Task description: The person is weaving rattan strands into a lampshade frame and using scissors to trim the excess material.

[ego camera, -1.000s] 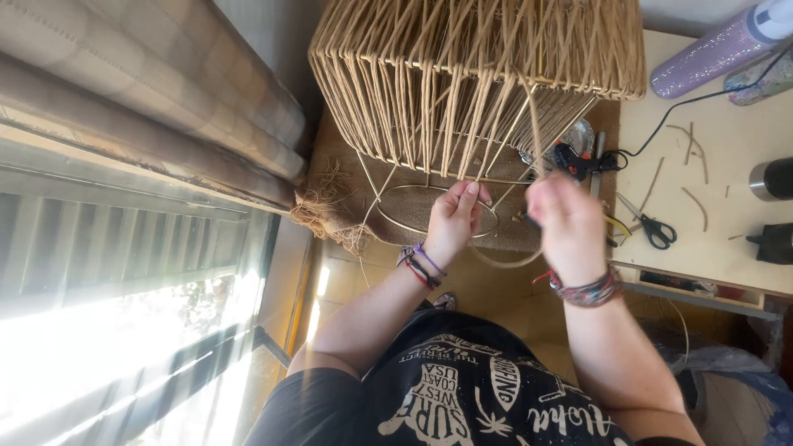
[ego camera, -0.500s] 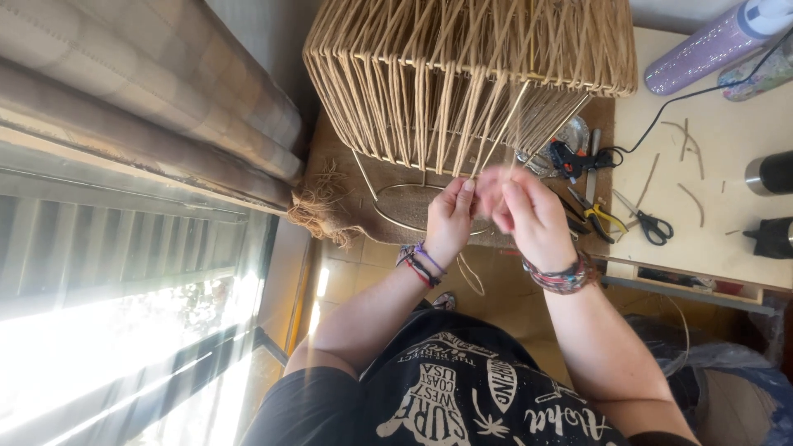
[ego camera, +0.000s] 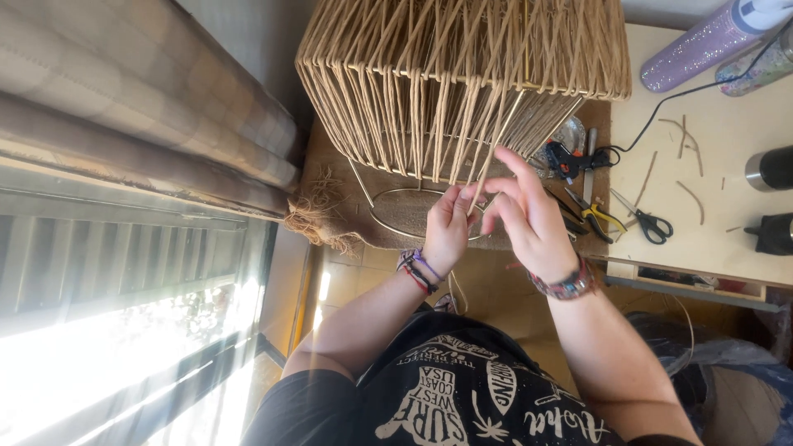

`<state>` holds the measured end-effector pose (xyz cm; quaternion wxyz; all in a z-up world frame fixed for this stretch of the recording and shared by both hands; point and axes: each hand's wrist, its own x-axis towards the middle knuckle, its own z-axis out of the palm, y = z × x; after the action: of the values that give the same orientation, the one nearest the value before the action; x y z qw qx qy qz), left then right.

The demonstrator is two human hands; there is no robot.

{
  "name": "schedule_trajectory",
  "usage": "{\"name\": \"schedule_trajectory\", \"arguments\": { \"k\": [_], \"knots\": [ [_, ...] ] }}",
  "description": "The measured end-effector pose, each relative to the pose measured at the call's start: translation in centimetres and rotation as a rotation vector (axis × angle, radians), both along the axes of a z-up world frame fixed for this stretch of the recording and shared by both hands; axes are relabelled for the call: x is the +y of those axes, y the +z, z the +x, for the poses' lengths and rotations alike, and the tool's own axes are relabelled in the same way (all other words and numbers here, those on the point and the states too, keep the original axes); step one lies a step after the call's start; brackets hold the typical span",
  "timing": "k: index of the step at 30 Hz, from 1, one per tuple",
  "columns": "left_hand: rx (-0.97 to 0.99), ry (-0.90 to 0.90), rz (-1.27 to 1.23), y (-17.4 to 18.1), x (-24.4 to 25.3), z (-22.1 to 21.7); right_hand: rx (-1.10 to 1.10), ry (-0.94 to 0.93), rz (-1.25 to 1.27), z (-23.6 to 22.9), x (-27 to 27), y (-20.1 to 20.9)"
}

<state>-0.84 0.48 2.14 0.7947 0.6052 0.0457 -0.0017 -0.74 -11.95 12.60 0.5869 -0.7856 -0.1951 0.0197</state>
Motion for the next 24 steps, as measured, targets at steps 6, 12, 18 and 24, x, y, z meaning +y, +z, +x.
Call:
{"name": "schedule_trajectory", "arguments": {
  "k": [6,12,18,24],
  "knots": [
    [0.006,-0.104,0.063,-1.1,0.7,-0.5,-0.041,0.005,-0.925,-2.9,-4.2,-6.8],
    [0.063,-0.239,0.116,-1.4,1.3,0.4,0.37,0.228,-1.311,-4.2,-8.0,-10.5],
    [0.054,-0.2,-0.097,-2.9,0.7,0.6,0.403,0.247,-1.326,-4.1,-7.9,-13.1],
    [-0.027,-0.172,-0.207,-4.7,0.1,0.3,-0.03,-0.081,-0.307,-2.5,-2.6,-0.7]
  ]
}}
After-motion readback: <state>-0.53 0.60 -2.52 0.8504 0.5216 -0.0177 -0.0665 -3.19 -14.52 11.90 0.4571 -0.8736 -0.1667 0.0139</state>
